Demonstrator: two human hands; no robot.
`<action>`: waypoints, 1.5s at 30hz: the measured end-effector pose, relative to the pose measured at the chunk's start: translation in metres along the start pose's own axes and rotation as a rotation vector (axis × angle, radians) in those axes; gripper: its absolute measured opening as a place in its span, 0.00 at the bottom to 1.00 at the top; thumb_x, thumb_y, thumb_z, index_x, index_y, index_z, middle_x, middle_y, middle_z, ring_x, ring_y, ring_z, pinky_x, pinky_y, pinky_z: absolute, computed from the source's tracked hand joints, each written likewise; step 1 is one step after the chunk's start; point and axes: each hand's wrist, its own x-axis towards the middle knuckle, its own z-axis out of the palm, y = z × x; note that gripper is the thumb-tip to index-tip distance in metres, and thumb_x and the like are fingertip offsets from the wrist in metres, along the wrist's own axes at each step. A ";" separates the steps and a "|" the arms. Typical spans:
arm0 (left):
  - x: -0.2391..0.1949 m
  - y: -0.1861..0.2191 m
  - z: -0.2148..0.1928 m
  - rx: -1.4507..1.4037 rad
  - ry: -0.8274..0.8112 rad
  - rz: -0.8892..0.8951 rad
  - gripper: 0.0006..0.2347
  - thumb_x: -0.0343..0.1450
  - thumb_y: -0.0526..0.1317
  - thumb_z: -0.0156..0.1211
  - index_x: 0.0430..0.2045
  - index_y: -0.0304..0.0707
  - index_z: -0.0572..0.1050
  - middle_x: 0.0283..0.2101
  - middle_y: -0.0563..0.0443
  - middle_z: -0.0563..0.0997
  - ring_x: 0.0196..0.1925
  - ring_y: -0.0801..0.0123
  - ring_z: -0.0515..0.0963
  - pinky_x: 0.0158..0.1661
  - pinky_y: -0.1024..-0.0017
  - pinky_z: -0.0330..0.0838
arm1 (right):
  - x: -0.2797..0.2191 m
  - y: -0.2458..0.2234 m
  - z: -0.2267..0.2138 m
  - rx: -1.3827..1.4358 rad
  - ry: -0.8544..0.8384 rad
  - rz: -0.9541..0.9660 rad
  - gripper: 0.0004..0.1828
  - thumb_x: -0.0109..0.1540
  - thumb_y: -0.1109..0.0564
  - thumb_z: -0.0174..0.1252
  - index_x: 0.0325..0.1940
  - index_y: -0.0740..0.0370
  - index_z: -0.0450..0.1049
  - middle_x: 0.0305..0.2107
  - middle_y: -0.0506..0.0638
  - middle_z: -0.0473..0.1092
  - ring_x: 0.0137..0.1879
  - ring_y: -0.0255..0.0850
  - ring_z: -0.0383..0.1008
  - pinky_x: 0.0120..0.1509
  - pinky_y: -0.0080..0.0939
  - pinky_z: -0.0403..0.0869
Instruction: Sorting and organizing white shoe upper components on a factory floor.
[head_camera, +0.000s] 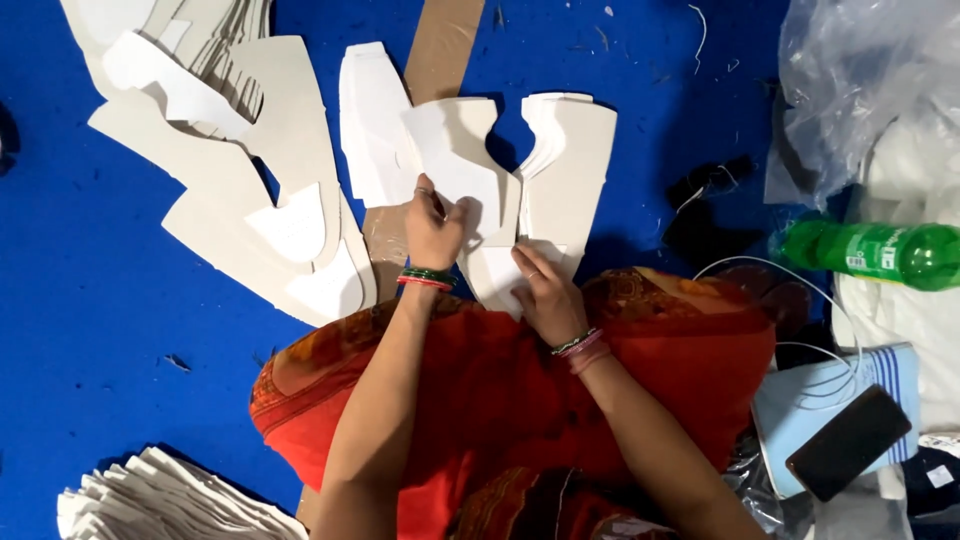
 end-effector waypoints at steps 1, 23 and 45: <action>-0.002 0.011 -0.002 -0.044 -0.015 0.033 0.14 0.67 0.35 0.65 0.40 0.23 0.70 0.26 0.46 0.75 0.27 0.65 0.74 0.30 0.67 0.71 | 0.001 0.001 0.001 -0.029 0.030 -0.062 0.32 0.56 0.63 0.65 0.65 0.62 0.71 0.62 0.52 0.68 0.61 0.52 0.74 0.60 0.47 0.75; 0.010 -0.021 0.021 0.106 -0.123 -0.034 0.17 0.66 0.35 0.68 0.43 0.25 0.69 0.27 0.44 0.78 0.29 0.63 0.80 0.33 0.66 0.75 | 0.002 0.005 0.004 0.053 0.017 -0.062 0.30 0.55 0.65 0.66 0.62 0.64 0.71 0.61 0.56 0.69 0.63 0.55 0.73 0.61 0.47 0.75; 0.008 0.001 0.014 0.158 -0.169 -0.066 0.16 0.66 0.35 0.69 0.42 0.27 0.72 0.29 0.35 0.81 0.32 0.52 0.83 0.37 0.61 0.77 | 0.010 0.004 -0.003 -0.020 -0.116 -0.052 0.41 0.54 0.63 0.68 0.71 0.48 0.66 0.61 0.53 0.66 0.60 0.55 0.74 0.57 0.50 0.76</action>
